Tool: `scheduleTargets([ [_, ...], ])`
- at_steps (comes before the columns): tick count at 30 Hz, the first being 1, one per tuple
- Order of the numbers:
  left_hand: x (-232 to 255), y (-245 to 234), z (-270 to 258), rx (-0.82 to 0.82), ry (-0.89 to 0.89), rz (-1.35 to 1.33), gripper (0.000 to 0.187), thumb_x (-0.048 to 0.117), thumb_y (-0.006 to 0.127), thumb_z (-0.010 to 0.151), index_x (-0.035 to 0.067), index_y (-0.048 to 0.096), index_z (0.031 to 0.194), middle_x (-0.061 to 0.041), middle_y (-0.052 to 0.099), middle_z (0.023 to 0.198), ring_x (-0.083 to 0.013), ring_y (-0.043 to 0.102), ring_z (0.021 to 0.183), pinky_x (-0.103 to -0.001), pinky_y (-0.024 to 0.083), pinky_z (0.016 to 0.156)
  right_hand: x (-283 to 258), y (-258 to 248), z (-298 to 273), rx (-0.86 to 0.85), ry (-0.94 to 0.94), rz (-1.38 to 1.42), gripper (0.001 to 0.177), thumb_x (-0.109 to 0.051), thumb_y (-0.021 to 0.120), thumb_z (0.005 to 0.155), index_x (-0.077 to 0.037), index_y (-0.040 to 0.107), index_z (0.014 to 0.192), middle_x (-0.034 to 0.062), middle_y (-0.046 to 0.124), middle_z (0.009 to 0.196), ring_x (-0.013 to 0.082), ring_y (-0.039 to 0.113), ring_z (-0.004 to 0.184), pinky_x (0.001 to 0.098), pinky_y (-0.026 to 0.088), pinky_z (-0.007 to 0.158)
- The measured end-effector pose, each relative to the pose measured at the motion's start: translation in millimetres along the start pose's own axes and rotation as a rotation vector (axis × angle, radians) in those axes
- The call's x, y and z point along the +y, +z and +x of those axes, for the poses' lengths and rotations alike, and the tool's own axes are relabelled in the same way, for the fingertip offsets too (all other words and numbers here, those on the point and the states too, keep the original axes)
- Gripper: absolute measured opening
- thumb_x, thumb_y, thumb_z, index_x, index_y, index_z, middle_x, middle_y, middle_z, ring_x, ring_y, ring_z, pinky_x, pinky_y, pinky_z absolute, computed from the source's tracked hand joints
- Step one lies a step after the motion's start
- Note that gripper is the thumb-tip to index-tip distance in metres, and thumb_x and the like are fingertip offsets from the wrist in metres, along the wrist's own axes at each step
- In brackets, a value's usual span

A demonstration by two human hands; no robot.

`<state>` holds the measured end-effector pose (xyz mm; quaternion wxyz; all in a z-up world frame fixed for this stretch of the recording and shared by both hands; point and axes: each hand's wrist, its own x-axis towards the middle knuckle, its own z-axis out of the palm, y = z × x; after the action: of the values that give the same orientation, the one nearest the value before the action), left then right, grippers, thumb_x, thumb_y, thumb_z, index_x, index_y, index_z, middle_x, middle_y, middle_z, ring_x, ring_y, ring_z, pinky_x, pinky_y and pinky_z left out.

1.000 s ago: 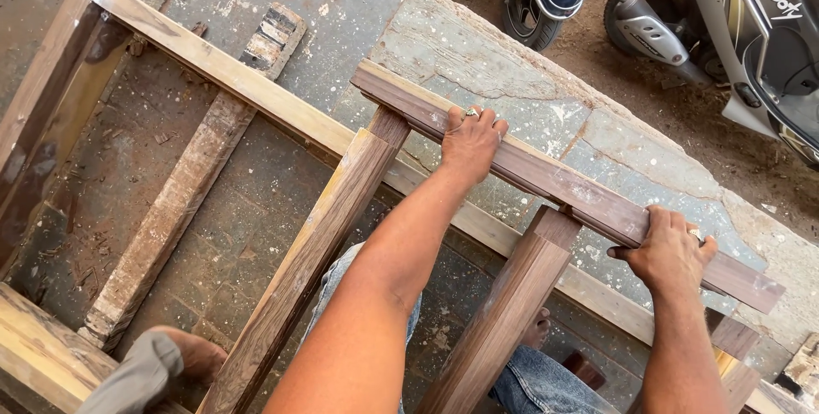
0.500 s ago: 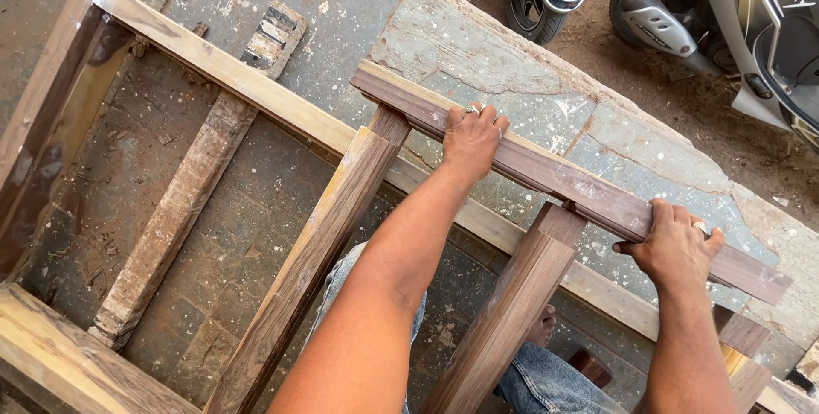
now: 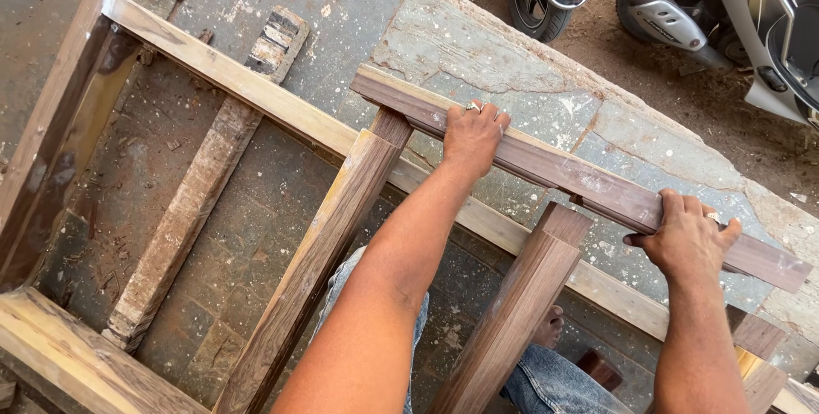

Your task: Assembling and hammering wooden frame components and applying adhesive.

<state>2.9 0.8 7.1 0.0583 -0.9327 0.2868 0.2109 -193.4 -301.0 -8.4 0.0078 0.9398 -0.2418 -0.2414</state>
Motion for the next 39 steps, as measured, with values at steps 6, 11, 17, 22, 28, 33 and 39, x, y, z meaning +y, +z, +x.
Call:
scheduleTargets([
  [6, -2.3, -17.4, -3.5, -0.036, 0.022, -0.009, 0.062, 0.018, 0.081, 0.080, 0.025, 0.052, 0.135, 0.000, 0.059, 0.125, -0.0202, 0.057, 0.122, -0.045, 0.044, 0.086, 3.0, -1.1, 3.4, -0.008, -0.011, 0.027, 0.106, -0.061, 0.095, 0.051, -0.027, 0.060, 0.145, 0.0103, 0.065, 0.140, 0.0341, 0.057, 0.131, 0.0695, 0.017, 0.118],
  [11, -5.0, -6.7, 5.4, -0.006, 0.013, 0.019, 0.058, 0.018, 0.080, 0.083, 0.025, 0.053, 0.134, 0.000, 0.060, 0.126, -0.0203, 0.059, 0.120, -0.045, 0.045, 0.084, 0.2, -4.7, 8.8, 0.026, 0.003, -0.014, 0.102, -0.063, 0.094, 0.054, -0.027, 0.062, 0.144, 0.0113, 0.065, 0.139, 0.0341, 0.058, 0.130, 0.0685, 0.018, 0.118],
  [17, -3.6, -7.9, 1.0, 0.023, -0.001, -0.001, 0.063, 0.020, 0.083, 0.080, 0.024, 0.053, 0.135, 0.001, 0.061, 0.124, -0.0192, 0.058, 0.118, -0.045, 0.046, 0.081, 1.0, -12.4, 2.5, -0.021, 0.011, -0.035, 0.103, -0.063, 0.097, 0.049, -0.029, 0.063, 0.140, 0.0090, 0.067, 0.136, 0.0337, 0.056, 0.131, 0.0661, 0.022, 0.115],
  [22, -4.4, -14.7, 0.7, -0.055, 0.005, -0.024, 0.069, 0.025, 0.087, 0.077, 0.024, 0.052, 0.136, 0.002, 0.060, 0.126, -0.0178, 0.058, 0.119, -0.044, 0.047, 0.084, 2.8, -3.7, 6.7, -0.009, 0.013, -0.027, 0.106, -0.063, 0.096, 0.050, -0.029, 0.061, 0.144, 0.0089, 0.067, 0.137, 0.0332, 0.060, 0.129, 0.0682, 0.023, 0.117],
  [28, -1.7, -0.5, 2.6, -0.034, 0.006, -0.003, 0.066, 0.025, 0.085, 0.081, 0.024, 0.052, 0.138, -0.001, 0.061, 0.126, -0.0184, 0.061, 0.112, -0.041, 0.047, 0.082, -0.4, -1.7, 6.3, 0.000, -0.016, -0.039, 0.103, -0.064, 0.094, 0.055, -0.027, 0.061, 0.145, 0.0115, 0.066, 0.137, 0.0356, 0.059, 0.127, 0.0696, 0.023, 0.114],
  [33, 0.0, 12.6, 4.8, 0.044, 0.023, 0.063, 0.061, 0.025, 0.082, 0.082, 0.019, 0.053, 0.135, -0.005, 0.060, 0.124, -0.0190, 0.061, 0.107, -0.040, 0.048, 0.078, -4.4, -11.1, -5.1, -0.091, 0.007, -0.036, 0.100, -0.063, 0.095, 0.055, -0.028, 0.061, 0.142, 0.0086, 0.066, 0.139, 0.0329, 0.058, 0.132, 0.0658, 0.026, 0.116],
  [39, -15.1, 18.9, 2.6, 0.092, 0.047, 0.021, 0.060, 0.018, 0.083, 0.079, 0.021, 0.056, 0.132, -0.005, 0.062, 0.123, -0.0216, 0.064, 0.109, -0.044, 0.049, 0.079, -8.5, -14.6, -8.3, -0.052, -0.010, -0.014, 0.096, -0.059, 0.095, 0.055, -0.025, 0.061, 0.138, 0.0086, 0.066, 0.134, 0.0320, 0.058, 0.129, 0.0658, 0.026, 0.116],
])
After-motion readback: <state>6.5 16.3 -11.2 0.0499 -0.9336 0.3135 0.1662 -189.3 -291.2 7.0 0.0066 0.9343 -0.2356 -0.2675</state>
